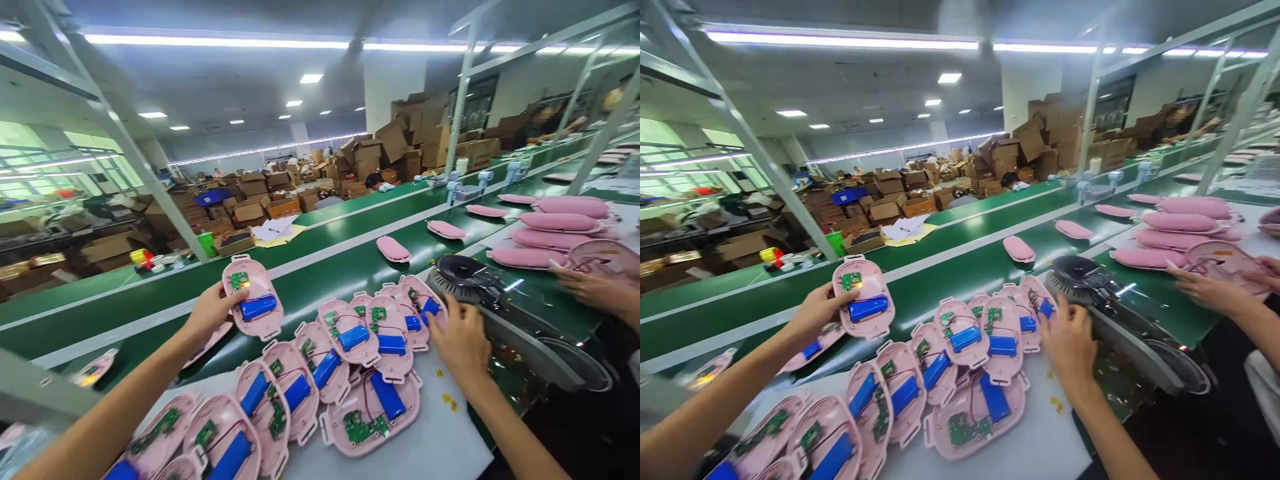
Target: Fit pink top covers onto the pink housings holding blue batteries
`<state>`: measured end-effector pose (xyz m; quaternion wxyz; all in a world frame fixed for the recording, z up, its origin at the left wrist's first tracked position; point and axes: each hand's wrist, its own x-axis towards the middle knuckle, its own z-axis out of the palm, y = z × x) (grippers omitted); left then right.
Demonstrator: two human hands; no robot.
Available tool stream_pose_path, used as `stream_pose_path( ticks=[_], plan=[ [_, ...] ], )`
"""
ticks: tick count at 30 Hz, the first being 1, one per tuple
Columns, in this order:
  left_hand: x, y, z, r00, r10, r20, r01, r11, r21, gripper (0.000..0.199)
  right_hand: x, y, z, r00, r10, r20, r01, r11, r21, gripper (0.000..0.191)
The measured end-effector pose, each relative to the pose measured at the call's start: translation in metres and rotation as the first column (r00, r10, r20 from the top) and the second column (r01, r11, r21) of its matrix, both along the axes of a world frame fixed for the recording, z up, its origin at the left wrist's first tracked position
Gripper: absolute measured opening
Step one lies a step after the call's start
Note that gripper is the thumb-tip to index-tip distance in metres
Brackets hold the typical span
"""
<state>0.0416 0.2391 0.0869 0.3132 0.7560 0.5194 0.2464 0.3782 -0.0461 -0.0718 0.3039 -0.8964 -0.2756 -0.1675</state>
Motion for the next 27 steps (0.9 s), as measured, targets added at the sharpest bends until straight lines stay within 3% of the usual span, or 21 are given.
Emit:
stream_pose_path(
  ticks=[2,3,4,5,6,8,9,10,12,13,15,17,20,22,24,25,26,27],
  plan=[
    [-0.014,-0.064,0.006,0.982,0.013,0.189,0.019,0.986,-0.164,0.061,-0.033,-0.019,0.010,0.993,0.069,-0.097,-0.042,0.965,0.258,0.049],
    [-0.016,-0.100,0.003,0.973,0.041,0.229,0.008,0.978,-0.207,0.064,-0.055,-0.028,0.016,0.960,0.195,-0.200,-0.105,0.916,0.387,0.049],
    [-0.017,-0.135,-0.004,0.967,0.050,0.248,0.014,0.969,-0.247,0.065,-0.081,-0.037,0.023,0.872,0.373,-0.317,-0.181,0.847,0.500,0.049],
    [-0.015,-0.170,-0.015,0.956,0.071,0.284,0.018,0.954,-0.300,0.067,-0.107,-0.044,0.029,0.712,0.559,-0.426,-0.248,0.767,0.592,0.049],
    [-0.013,-0.201,-0.029,0.936,0.123,0.329,0.011,0.925,-0.379,0.068,-0.133,-0.050,0.033,0.498,0.703,-0.507,-0.290,0.686,0.667,0.051],
    [-0.011,-0.255,-0.061,0.874,0.227,0.429,0.021,0.865,-0.501,0.075,-0.173,-0.056,0.037,0.089,0.817,-0.569,-0.293,0.568,0.769,0.056],
    [-0.014,-0.276,-0.077,0.842,0.266,0.470,0.038,0.839,-0.542,0.082,-0.184,-0.057,0.034,-0.054,0.820,-0.570,-0.277,0.536,0.797,0.056],
    [-0.019,-0.294,-0.091,0.821,0.291,0.492,0.046,0.824,-0.564,0.086,-0.189,-0.058,0.029,-0.154,0.808,-0.568,-0.277,0.517,0.810,0.054],
    [-0.036,-0.316,-0.109,0.823,0.311,0.476,-0.022,0.854,-0.520,0.086,-0.182,-0.059,0.015,-0.236,0.764,-0.600,-0.362,0.504,0.784,0.047],
    [-0.045,-0.321,-0.114,0.847,0.305,0.436,-0.095,0.893,-0.439,0.081,-0.172,-0.060,0.008,-0.233,0.739,-0.633,-0.443,0.499,0.745,0.043],
    [-0.060,-0.323,-0.120,0.930,0.237,0.280,-0.189,0.964,-0.189,0.064,-0.152,-0.061,-0.002,-0.154,0.716,-0.680,-0.616,0.469,0.633,0.037],
    [-0.063,-0.315,-0.126,0.991,0.109,0.077,-0.111,0.993,0.034,0.050,-0.141,-0.057,-0.005,-0.073,0.738,-0.671,-0.754,0.399,0.522,0.032],
    [-0.051,-0.295,-0.144,0.990,-0.057,-0.129,0.078,0.984,0.163,0.036,-0.147,-0.050,0.004,0.027,0.795,-0.606,-0.886,0.300,0.354,0.031],
    [-0.042,-0.283,-0.158,0.979,-0.094,-0.181,0.135,0.964,0.229,0.030,-0.152,-0.058,0.010,0.159,0.849,-0.503,-0.922,0.310,0.231,0.029],
    [-0.040,-0.278,-0.169,0.970,-0.120,-0.213,0.178,0.943,0.280,0.025,-0.144,-0.083,0.007,0.346,0.879,-0.327,-0.883,0.423,0.202,0.026],
    [-0.042,-0.278,-0.173,0.969,-0.129,-0.209,0.189,0.935,0.299,0.022,-0.132,-0.103,0.000,0.472,0.846,-0.247,-0.814,0.526,0.248,0.025],
    [-0.044,-0.278,-0.174,0.972,-0.145,-0.185,0.194,0.938,0.287,0.019,-0.117,-0.127,-0.011,0.634,0.746,-0.204,-0.677,0.662,0.322,0.025],
    [-0.045,-0.276,-0.174,0.975,-0.164,-0.146,0.199,0.943,0.268,0.017,-0.100,-0.156,-0.026,0.800,0.557,-0.223,-0.453,0.805,0.383,0.028]
  ],
)
